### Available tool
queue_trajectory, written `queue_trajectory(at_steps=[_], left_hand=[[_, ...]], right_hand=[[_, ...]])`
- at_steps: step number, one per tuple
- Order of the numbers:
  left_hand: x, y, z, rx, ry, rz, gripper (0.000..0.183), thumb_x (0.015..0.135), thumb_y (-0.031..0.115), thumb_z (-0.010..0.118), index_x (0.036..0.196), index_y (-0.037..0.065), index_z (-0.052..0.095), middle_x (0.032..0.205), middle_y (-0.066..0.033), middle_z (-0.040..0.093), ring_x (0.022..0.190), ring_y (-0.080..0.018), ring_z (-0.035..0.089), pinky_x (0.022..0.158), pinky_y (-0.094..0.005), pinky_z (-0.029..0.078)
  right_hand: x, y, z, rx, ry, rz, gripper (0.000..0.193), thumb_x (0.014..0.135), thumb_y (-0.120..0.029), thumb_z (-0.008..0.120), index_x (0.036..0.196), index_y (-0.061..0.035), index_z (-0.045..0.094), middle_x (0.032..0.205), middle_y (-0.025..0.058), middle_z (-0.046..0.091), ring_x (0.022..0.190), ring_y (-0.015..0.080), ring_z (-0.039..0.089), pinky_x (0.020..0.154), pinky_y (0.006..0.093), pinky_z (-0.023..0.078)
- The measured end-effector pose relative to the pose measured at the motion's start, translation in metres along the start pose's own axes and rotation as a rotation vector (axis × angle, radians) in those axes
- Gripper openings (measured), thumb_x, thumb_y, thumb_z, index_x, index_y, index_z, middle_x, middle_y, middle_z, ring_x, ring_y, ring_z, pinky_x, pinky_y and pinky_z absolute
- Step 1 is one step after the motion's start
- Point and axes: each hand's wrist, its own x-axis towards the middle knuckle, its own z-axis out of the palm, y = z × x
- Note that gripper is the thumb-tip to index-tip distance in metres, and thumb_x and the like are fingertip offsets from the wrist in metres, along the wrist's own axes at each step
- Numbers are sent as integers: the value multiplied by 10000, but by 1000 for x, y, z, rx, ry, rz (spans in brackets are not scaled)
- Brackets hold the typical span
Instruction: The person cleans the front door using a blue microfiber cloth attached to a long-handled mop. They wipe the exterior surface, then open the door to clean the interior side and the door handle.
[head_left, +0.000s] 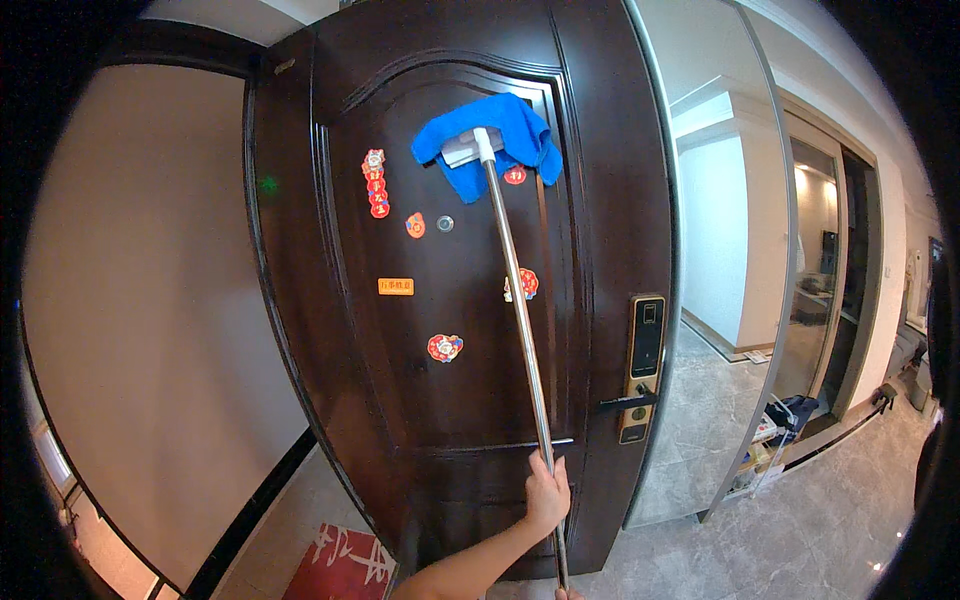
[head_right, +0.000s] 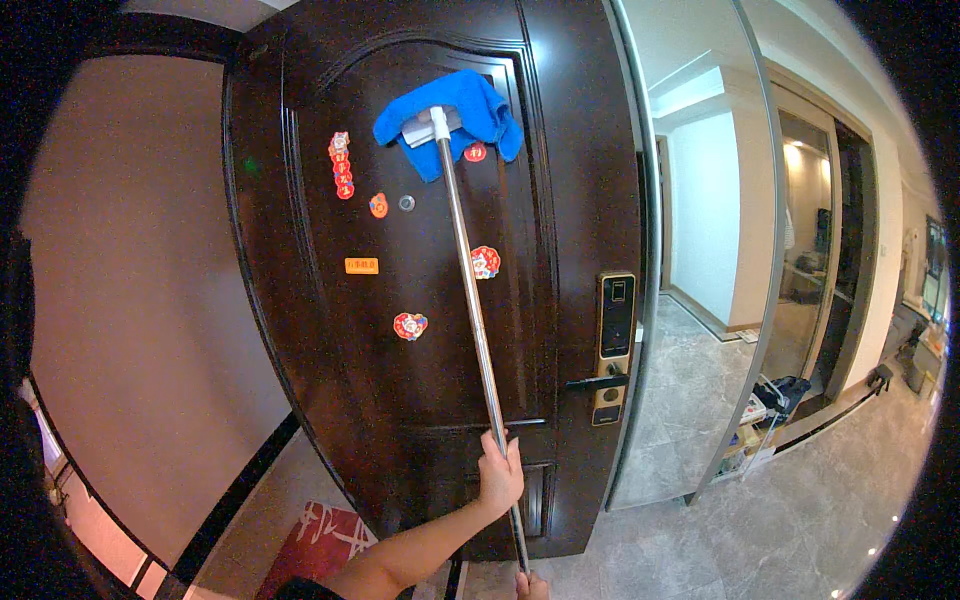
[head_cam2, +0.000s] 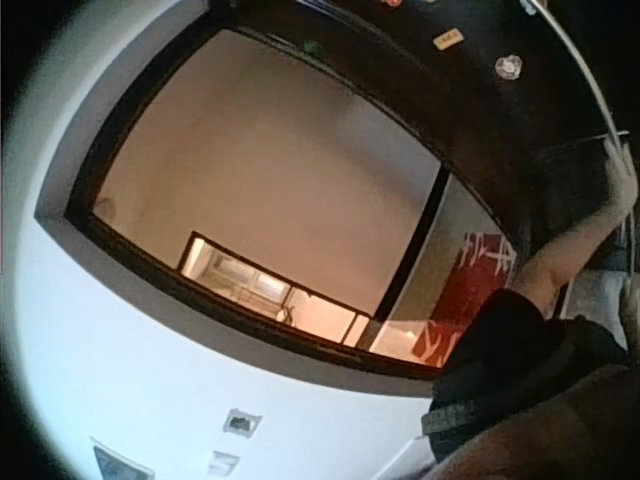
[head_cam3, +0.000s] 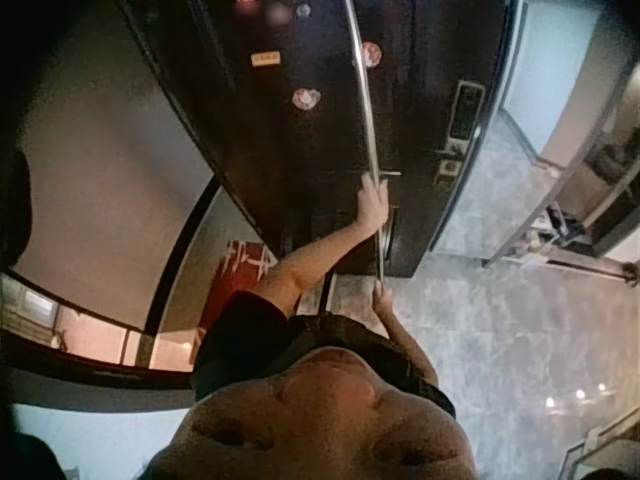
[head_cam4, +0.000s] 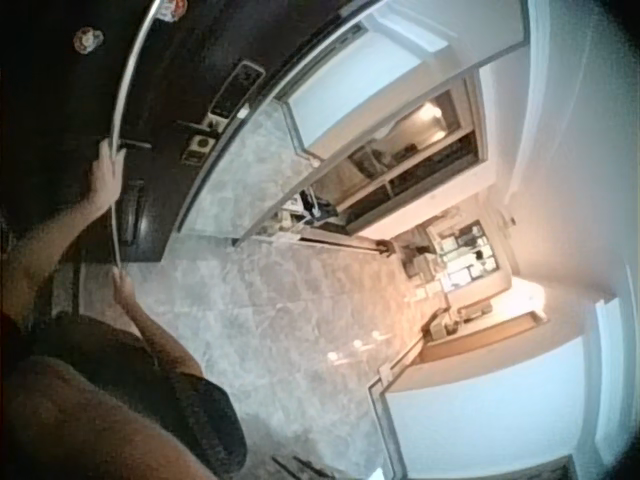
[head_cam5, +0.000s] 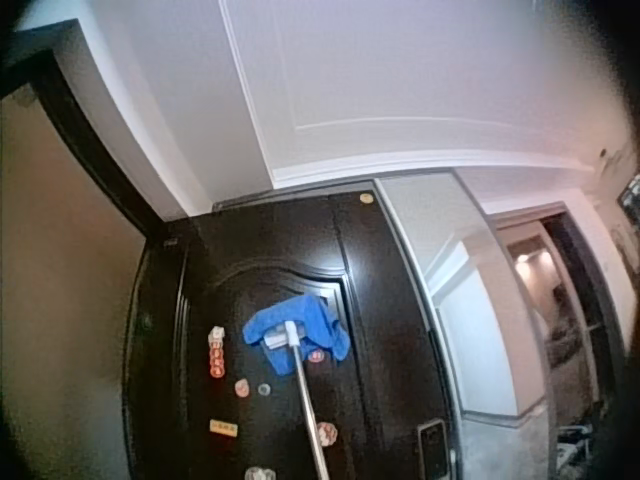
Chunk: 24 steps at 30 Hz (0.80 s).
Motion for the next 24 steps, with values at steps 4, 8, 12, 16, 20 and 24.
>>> queue_trajectory(at_steps=[4, 8, 12, 16, 20, 24], left_hand=[[-37, -11, -4, 6, 0, -45, 307, 893, 182, 501, 1104, -1, 373, 711, -252, 580, 641, -441, 579, 511, -488, 434], [-75, -16, -3, 0, -51, -122, 323, 887, 186, 510, 1106, -8, 374, 741, -240, 597, 677, -432, 594, 536, -474, 453], [-63, -6, -3, -40, -83, -95, 333, 884, 163, 519, 1112, -29, 370, 739, -227, 588, 654, -419, 593, 537, -451, 458], [6, 32, -17, -58, 64, 75, 299, 896, 159, 511, 1123, 9, 387, 754, -228, 572, 668, -405, 591, 537, -431, 446], [62, 65, -16, -138, -19, 62, 311, 901, 170, 508, 1138, 19, 376, 731, -219, 565, 636, -397, 573, 544, -444, 432], [120, 95, -15, -133, 46, 205, 325, 899, 163, 504, 1149, 7, 366, 760, -227, 572, 701, -431, 573, 584, -466, 436]], right_hand=[[-31, 21, 8, 10, 129, -164, 419, 900, -396, 437, 851, -4, 577, 721, 277, 512, 654, 423, 460, 564, 498, 332], [-67, 46, 7, 97, 141, -134, 434, 894, -395, 454, 726, 0, 518, 592, 208, 464, 553, 331, 406, 521, 469, 319], [-65, 50, 9, 83, 223, -214, 408, 900, -352, 460, 693, -1, 485, 564, 195, 454, 524, 302, 386, 503, 458, 315], [-21, -53, -23, 180, 92, -26, 357, 910, -307, 446, 799, 21, 534, 656, 232, 510, 592, 340, 460, 560, 439, 371], [24, -137, -56, 249, 119, -22, 340, 918, -275, 432, 900, 37, 563, 734, 256, 547, 668, 374, 517, 629, 426, 416], [60, -186, -68, 357, 189, -109, 337, 923, -260, 417, 933, 42, 566, 738, 251, 554, 700, 391, 532, 662, 435, 427]])
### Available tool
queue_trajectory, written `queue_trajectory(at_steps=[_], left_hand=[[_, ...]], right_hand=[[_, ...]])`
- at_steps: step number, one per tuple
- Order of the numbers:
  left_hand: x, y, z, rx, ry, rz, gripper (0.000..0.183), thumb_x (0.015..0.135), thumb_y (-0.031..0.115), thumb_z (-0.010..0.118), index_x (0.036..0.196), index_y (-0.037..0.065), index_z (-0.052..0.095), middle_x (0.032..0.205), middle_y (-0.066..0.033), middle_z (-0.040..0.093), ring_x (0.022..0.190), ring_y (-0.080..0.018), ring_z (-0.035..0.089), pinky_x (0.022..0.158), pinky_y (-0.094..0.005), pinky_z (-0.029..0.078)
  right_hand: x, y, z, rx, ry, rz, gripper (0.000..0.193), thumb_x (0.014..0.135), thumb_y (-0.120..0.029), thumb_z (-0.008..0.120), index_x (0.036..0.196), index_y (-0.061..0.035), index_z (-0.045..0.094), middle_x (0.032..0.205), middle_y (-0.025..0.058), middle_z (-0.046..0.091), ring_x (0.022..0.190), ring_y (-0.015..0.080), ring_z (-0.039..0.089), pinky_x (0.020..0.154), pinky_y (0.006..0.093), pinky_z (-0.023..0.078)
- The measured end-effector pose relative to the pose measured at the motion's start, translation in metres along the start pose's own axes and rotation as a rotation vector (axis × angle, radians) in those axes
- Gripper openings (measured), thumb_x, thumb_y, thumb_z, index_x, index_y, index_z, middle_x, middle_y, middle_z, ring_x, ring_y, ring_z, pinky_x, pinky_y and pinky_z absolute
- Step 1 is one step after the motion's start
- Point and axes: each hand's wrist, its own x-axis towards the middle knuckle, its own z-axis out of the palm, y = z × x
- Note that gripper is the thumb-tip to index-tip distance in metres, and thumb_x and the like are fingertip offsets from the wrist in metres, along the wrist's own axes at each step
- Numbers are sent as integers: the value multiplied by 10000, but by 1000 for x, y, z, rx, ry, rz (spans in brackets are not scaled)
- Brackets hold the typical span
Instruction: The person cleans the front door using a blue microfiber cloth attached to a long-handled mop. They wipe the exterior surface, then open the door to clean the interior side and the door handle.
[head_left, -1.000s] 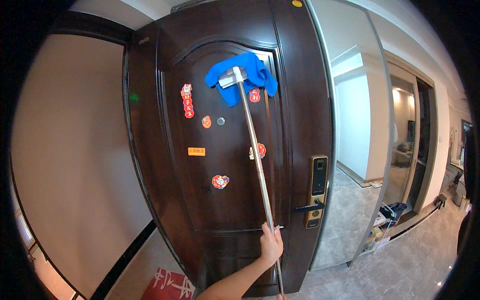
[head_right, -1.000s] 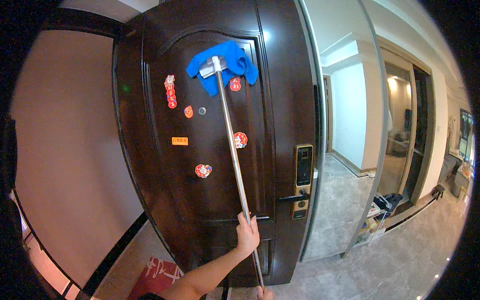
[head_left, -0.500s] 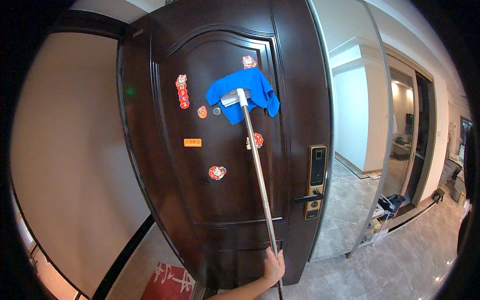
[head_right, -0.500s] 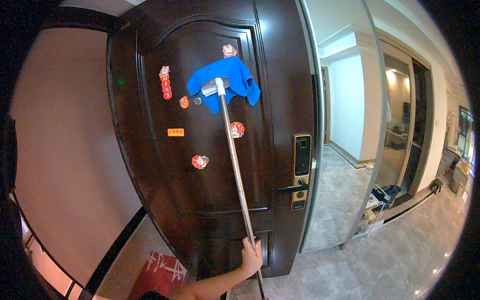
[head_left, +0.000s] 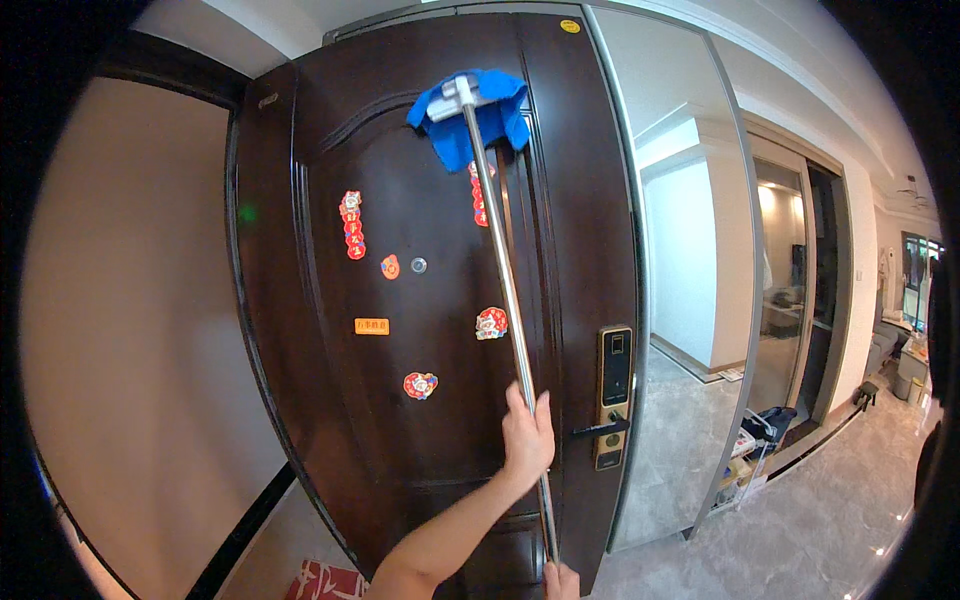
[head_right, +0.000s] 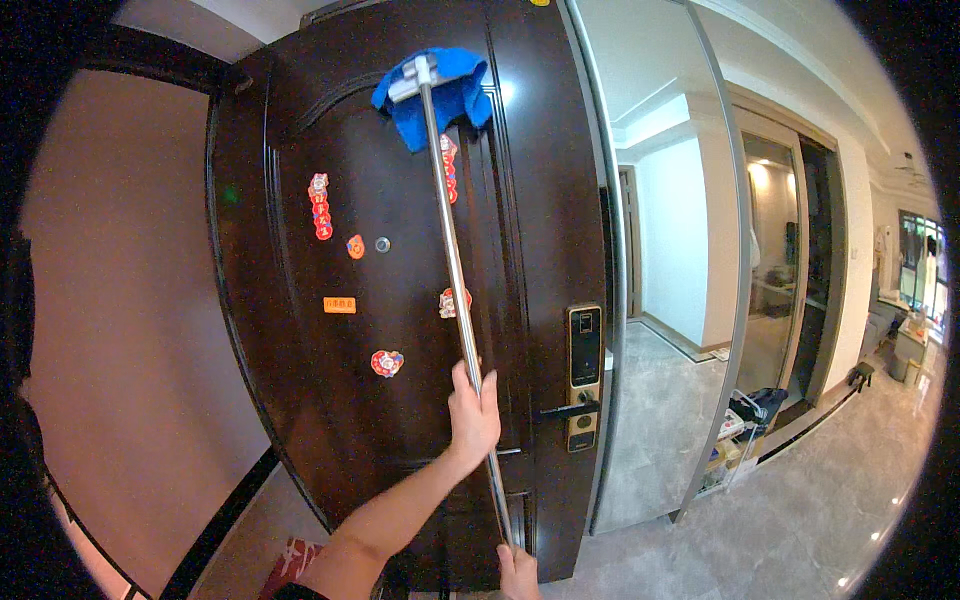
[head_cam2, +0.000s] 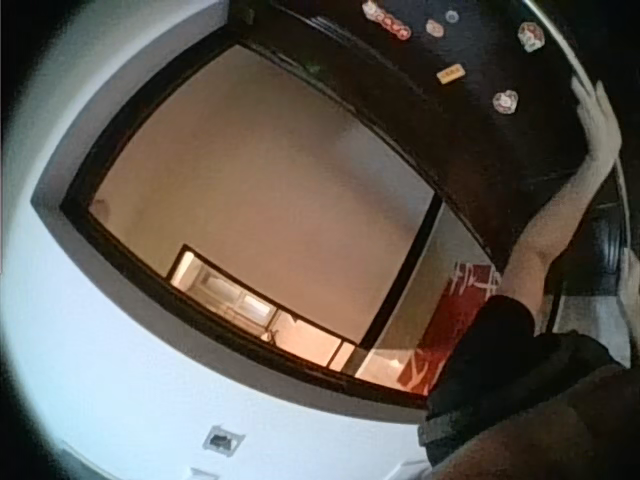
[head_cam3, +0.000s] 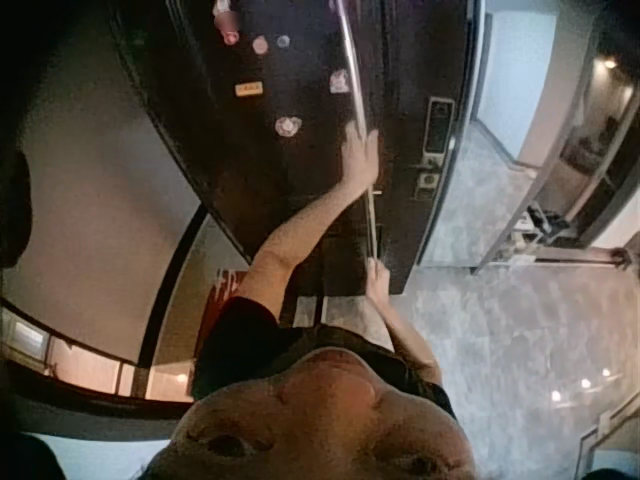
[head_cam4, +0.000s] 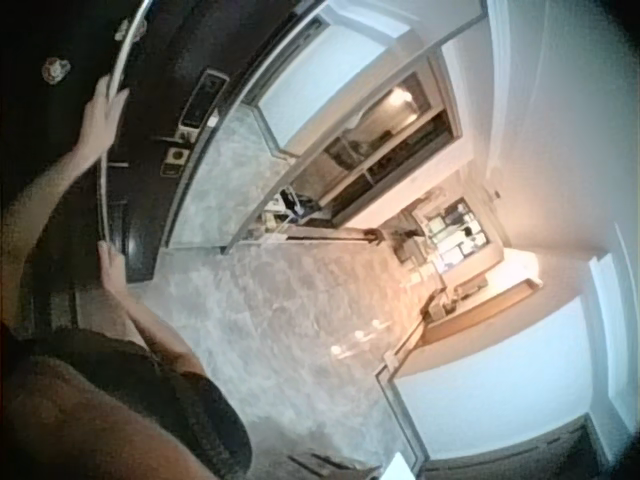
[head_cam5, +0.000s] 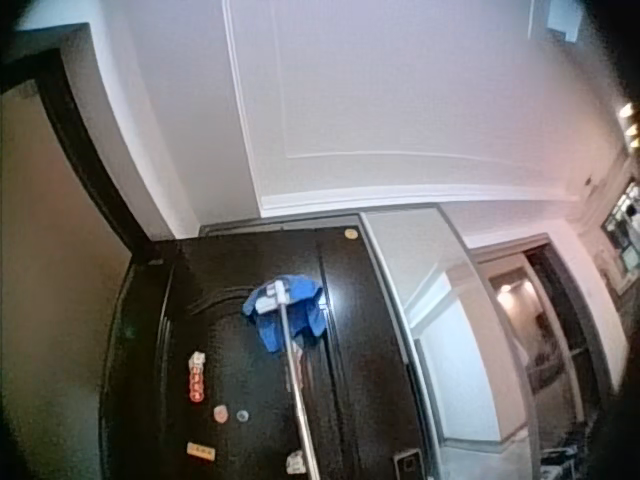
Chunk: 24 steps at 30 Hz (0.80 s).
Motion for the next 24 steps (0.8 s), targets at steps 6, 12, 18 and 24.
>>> queue_trajectory(at_steps=[6, 12, 18, 24], left_hand=[[110, 19, 21, 137, -25, 104, 303, 906, 175, 470, 1121, 7, 335, 784, -264, 589, 743, -446, 578, 626, -493, 449], [90, -10, 60, 244, -37, 33, 292, 910, 202, 459, 1095, 15, 331, 736, -265, 587, 720, -447, 577, 610, -507, 446], [-14, -44, 88, 136, -159, -76, 300, 908, 205, 468, 1120, 42, 332, 670, -277, 562, 660, -471, 557, 550, -530, 417], [19, -15, 121, 111, -164, -46, 302, 910, 188, 459, 1116, 16, 322, 681, -282, 561, 648, -467, 560, 531, -514, 424]], right_hand=[[95, -39, 20, 189, -150, 72, 468, 944, -391, 395, 642, -39, 464, 491, 29, 449, 414, 117, 431, 398, 273, 344], [122, 17, 12, 102, -108, 40, 494, 951, -398, 364, 614, -47, 453, 480, 26, 444, 427, 115, 428, 410, 274, 343], [58, 107, -16, -84, -10, -45, 340, 927, -254, 405, 933, 43, 571, 744, 244, 563, 705, 361, 546, 669, 435, 426], [101, 143, -45, -108, 114, -248, 427, 929, -320, 427, 633, -14, 468, 524, 100, 458, 493, 200, 438, 461, 388, 335]])
